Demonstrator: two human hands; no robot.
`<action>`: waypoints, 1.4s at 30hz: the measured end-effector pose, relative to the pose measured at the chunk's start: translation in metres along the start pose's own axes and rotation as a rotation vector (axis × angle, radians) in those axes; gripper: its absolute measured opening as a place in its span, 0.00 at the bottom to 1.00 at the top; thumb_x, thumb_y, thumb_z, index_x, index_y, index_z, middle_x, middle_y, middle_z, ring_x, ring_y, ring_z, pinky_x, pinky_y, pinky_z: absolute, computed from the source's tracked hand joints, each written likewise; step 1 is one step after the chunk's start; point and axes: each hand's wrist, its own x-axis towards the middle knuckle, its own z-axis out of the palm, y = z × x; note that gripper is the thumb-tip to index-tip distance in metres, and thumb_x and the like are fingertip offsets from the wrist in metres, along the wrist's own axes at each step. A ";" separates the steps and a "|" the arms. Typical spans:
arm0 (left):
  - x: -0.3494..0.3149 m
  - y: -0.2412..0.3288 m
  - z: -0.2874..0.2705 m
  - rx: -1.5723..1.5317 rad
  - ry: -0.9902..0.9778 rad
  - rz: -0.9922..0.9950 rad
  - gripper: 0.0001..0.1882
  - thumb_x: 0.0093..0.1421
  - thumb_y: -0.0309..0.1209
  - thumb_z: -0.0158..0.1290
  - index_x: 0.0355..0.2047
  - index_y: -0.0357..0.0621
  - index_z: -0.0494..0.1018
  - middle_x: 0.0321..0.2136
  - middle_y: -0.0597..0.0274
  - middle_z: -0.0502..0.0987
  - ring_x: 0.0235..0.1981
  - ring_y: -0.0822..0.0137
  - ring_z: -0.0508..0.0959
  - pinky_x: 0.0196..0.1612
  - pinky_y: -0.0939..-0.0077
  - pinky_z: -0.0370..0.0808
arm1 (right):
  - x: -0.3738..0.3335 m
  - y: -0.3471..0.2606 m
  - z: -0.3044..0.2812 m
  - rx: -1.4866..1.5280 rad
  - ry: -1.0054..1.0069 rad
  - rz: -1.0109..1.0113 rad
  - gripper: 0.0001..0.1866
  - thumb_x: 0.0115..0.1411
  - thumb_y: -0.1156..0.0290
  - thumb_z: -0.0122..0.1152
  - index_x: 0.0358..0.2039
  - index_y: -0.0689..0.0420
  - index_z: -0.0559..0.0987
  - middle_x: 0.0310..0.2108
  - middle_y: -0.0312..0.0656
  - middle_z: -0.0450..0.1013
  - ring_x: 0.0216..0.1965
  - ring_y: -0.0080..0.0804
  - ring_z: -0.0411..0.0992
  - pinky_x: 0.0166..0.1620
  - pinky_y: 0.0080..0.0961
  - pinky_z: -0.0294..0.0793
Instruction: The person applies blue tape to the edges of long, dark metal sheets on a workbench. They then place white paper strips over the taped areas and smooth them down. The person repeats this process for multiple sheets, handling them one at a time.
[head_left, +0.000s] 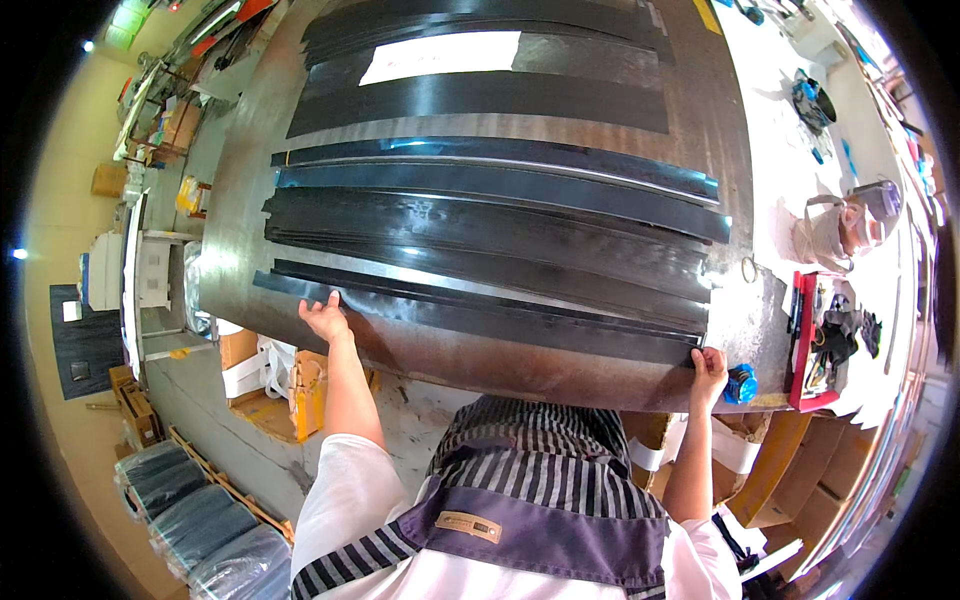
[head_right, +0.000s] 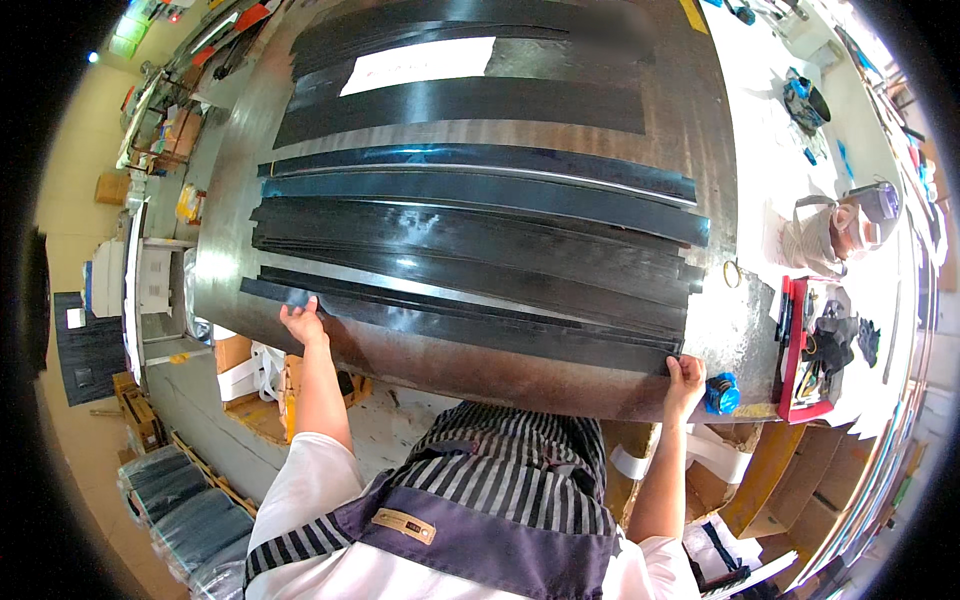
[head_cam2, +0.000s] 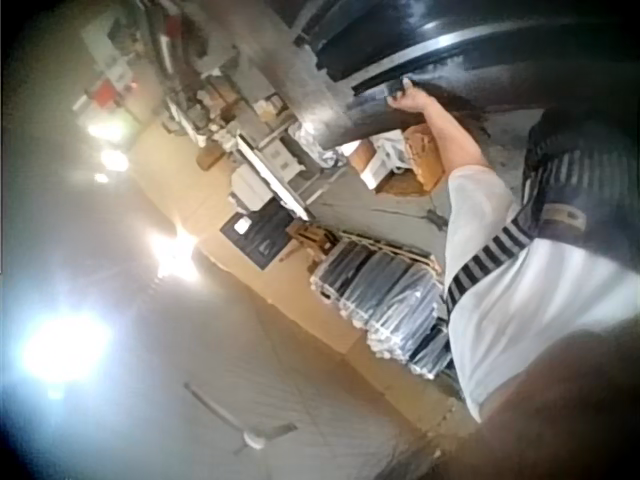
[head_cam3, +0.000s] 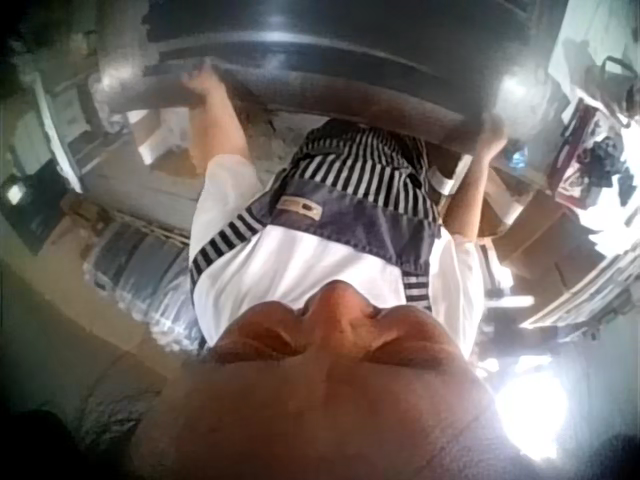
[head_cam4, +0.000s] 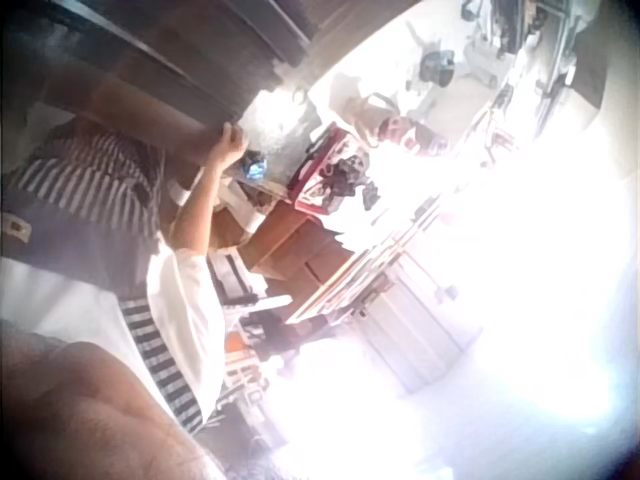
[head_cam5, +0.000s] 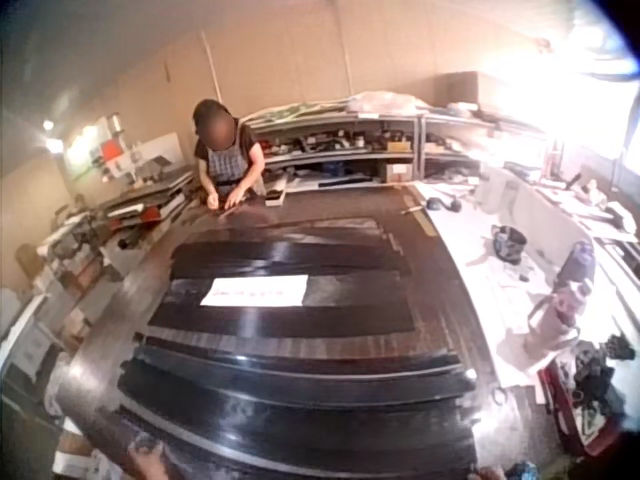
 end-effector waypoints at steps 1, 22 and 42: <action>0.004 -0.005 0.002 -0.044 0.003 -0.014 0.36 0.59 0.13 0.54 0.64 0.40 0.51 0.50 0.51 0.65 0.42 0.62 0.70 0.46 0.65 0.79 | 0.000 -0.002 0.000 -0.034 0.015 0.009 0.09 0.54 0.75 0.71 0.29 0.60 0.76 0.26 0.31 0.64 0.26 0.19 0.61 0.33 0.17 0.64; -0.275 0.096 0.059 0.207 -0.984 0.716 0.12 0.56 0.16 0.53 0.41 0.41 0.74 0.52 0.52 0.66 0.45 0.63 0.72 0.39 0.75 0.74 | 0.202 -0.073 0.070 -0.062 0.035 0.351 0.17 0.51 0.68 0.74 0.38 0.61 0.80 0.34 0.46 0.78 0.35 0.39 0.77 0.40 0.35 0.74; -0.331 0.142 0.134 -0.497 -1.722 -0.894 0.49 0.61 0.65 0.43 0.68 0.37 0.51 0.65 0.47 0.61 0.63 0.55 0.67 0.66 0.57 0.64 | 0.066 -0.282 -0.028 0.128 0.126 -0.475 0.19 0.61 0.85 0.56 0.53 0.63 0.78 0.43 0.43 0.79 0.43 0.26 0.75 0.47 0.20 0.74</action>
